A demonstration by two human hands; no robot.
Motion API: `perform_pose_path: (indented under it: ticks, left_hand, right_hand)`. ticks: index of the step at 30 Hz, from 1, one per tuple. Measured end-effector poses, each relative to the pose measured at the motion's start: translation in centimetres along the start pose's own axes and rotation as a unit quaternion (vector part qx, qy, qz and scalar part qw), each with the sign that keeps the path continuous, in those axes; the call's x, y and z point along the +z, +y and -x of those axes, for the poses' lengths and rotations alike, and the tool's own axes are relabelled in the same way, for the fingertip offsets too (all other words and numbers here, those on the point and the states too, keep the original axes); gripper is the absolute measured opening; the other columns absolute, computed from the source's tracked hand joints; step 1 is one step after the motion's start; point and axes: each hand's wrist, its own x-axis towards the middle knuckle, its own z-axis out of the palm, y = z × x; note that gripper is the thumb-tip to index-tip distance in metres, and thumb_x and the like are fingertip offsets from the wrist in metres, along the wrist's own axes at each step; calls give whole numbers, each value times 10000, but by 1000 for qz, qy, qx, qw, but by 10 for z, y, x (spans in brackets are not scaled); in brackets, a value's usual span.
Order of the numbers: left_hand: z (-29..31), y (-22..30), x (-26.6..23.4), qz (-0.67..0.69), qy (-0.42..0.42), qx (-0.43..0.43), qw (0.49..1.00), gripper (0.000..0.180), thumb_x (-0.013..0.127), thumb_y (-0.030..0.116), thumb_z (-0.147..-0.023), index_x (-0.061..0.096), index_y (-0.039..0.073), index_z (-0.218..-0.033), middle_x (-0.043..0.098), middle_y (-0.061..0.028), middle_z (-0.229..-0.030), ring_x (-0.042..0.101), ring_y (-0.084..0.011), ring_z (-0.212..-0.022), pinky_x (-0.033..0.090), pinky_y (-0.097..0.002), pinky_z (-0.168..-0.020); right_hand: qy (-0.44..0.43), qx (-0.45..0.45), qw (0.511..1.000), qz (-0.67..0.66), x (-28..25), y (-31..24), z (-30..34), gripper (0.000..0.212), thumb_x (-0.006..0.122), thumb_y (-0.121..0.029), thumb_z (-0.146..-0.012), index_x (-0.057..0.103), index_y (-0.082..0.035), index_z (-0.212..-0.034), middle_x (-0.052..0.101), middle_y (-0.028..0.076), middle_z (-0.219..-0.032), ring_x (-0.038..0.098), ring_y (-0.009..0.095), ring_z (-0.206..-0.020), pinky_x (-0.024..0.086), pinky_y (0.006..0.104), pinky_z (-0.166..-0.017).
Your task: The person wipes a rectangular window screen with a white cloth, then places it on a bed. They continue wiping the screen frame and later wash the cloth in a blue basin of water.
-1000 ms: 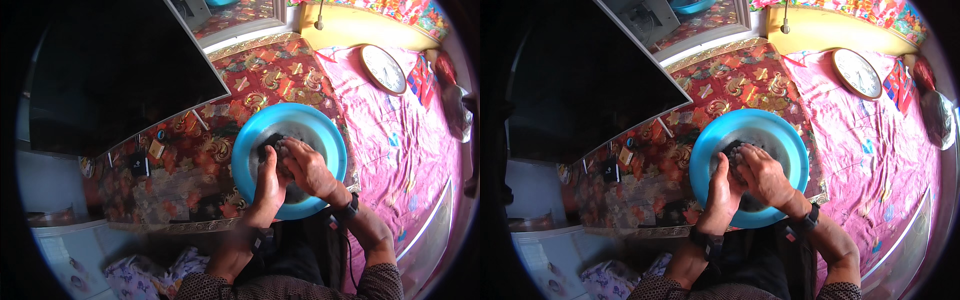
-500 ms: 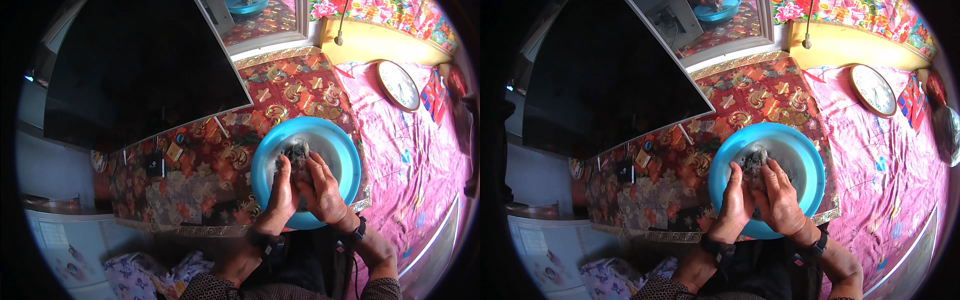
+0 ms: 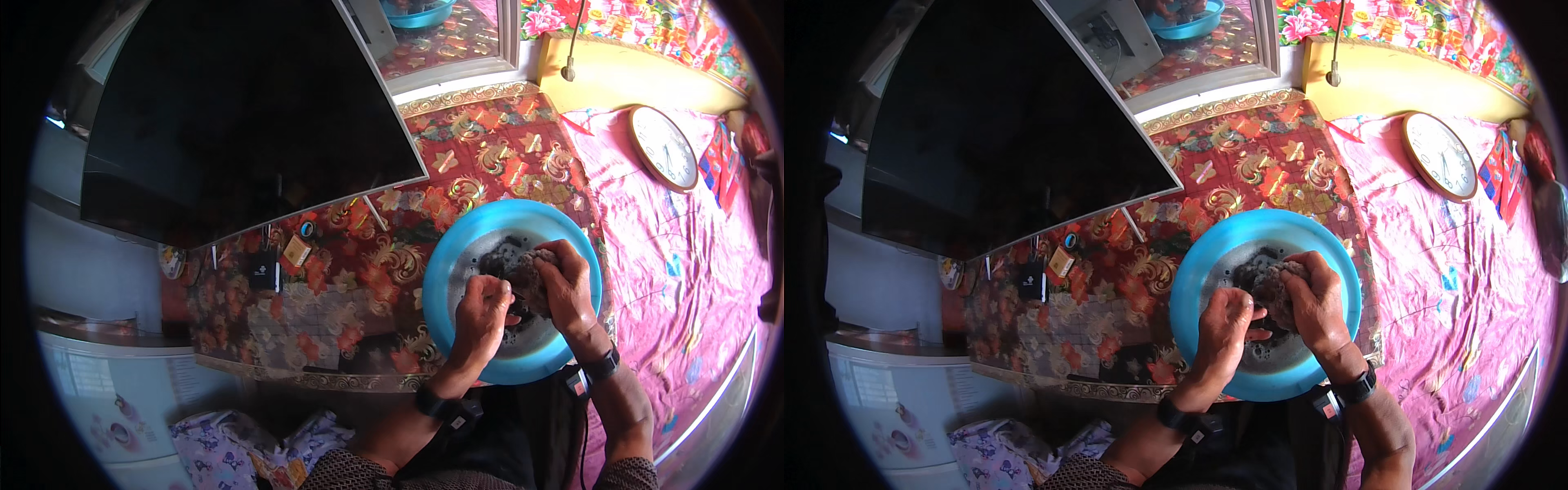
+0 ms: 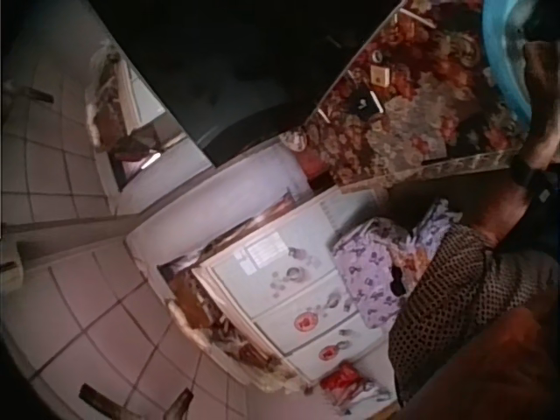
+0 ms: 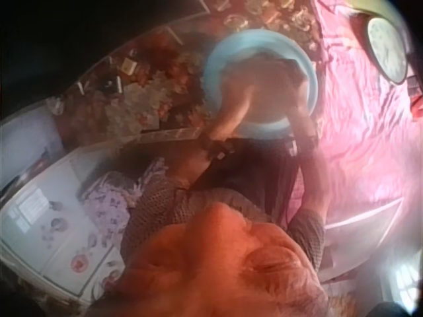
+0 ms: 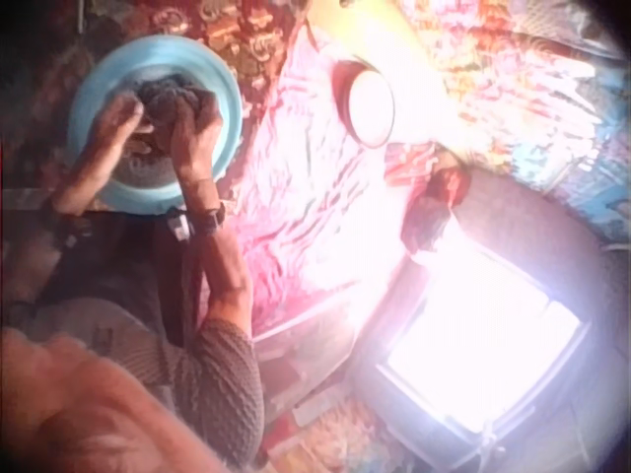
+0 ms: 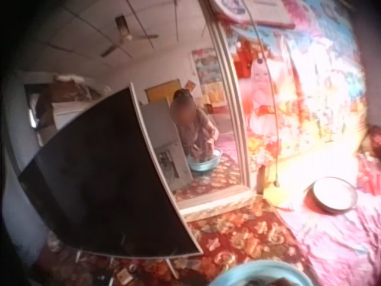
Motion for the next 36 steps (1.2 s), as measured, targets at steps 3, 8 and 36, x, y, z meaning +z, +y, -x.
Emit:
perform_pose_path:
  ticks: [3, 8, 36]
  left_hand:
    - [-9, -1, 2, 111, -7, -14, 994, 507, 572, 488, -1215, 638, 36, -1435, 697, -134, -1390, 750, -234, -1209, 711, -409, -860]
    - [-17, -8, 2, 59, -54, -4, 997, 498, 569, 401, -1231, 635, 16, -1541, 726, -85, -1386, 702, -159, -1253, 593, -370, -1076]
    - [-33, 6, 13, 305, -33, -20, 952, 786, 458, 643, -1203, 500, 13, -1671, 597, -243, -1631, 555, -359, -1525, 437, -540, -1304]
  right_hand:
    - [-67, 13, 997, -22, -2, 1, -3, 295, 654, -30, -1012, 675, 19, -1302, 773, 150, -1111, 725, 219, -1024, 591, 371, -957]
    - [-172, -240, 943, 155, 1, 4, -10, 559, 731, 42, -912, 635, 17, -1462, 704, 310, -1381, 685, 529, -1288, 601, 529, -1068]
    - [-68, -204, 976, 44, 31, -18, 31, 587, 738, 6, -911, 651, 37, -1492, 642, 299, -1563, 580, 496, -1514, 441, 567, -1294]
